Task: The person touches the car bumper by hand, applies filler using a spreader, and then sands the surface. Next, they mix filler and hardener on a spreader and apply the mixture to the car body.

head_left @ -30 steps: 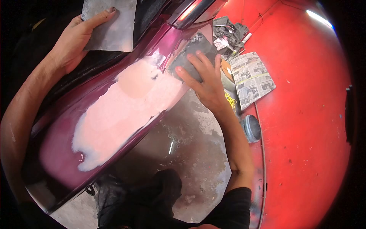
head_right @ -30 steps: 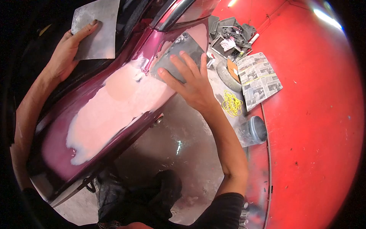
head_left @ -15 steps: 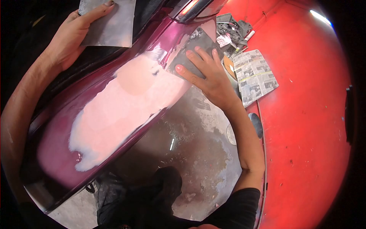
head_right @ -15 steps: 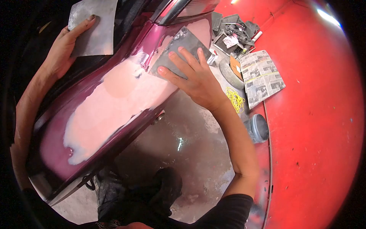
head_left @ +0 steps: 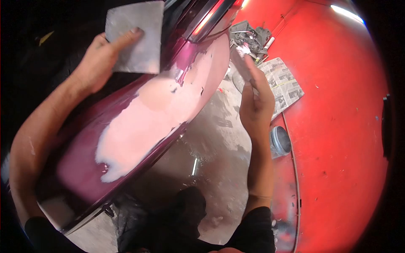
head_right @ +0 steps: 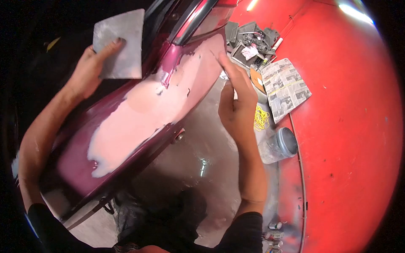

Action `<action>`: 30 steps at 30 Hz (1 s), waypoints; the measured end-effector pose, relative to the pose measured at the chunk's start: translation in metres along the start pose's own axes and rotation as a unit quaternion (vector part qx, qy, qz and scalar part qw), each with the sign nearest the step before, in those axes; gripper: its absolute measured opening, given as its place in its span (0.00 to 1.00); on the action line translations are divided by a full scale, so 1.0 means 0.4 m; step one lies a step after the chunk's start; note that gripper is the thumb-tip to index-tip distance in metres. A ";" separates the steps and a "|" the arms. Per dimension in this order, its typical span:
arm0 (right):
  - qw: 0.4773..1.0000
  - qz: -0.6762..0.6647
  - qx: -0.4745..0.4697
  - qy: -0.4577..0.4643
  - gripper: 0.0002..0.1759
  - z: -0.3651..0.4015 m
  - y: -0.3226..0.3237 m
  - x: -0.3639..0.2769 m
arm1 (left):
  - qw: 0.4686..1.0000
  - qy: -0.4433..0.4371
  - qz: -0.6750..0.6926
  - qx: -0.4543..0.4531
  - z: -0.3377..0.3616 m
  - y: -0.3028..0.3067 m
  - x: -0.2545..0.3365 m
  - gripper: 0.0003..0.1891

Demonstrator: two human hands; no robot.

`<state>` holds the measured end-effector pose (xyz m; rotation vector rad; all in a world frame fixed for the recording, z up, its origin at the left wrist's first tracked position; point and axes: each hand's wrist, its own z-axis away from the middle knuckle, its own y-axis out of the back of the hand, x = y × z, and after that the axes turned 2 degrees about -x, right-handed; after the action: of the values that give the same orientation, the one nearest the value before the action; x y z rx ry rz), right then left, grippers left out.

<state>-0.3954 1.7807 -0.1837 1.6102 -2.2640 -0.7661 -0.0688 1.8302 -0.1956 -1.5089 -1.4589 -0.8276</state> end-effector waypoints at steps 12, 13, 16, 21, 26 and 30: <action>0.947 0.299 -0.115 0.021 0.30 0.066 -0.044 -0.177 | 0.978 0.014 0.195 -0.076 0.088 -0.108 0.105 0.17; 0.951 0.295 -0.095 0.006 0.30 0.074 -0.038 -0.172 | 0.988 -0.015 0.133 -0.075 0.079 -0.104 0.097 0.17; 0.952 0.306 -0.008 0.030 0.30 0.037 -0.021 -0.206 | 0.995 -0.089 0.015 -0.050 0.095 -0.140 0.091 0.16; 0.951 0.304 -0.033 0.040 0.32 0.012 -0.060 -0.247 | 0.991 -0.096 -0.091 -0.030 0.111 -0.142 0.094 0.17; 0.950 0.274 -0.115 0.093 0.28 0.028 -0.056 -0.256 | 0.995 -0.099 -0.007 0.030 0.093 -0.145 0.088 0.14; 0.945 0.291 -0.127 0.077 0.26 0.063 -0.025 -0.148 | 0.994 -0.073 0.050 0.063 0.000 -0.042 0.066 0.19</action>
<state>-0.3792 1.8403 -0.2048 0.7882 -2.2339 -0.7004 -0.0829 1.8406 -0.1696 -1.5582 -1.4990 -0.5651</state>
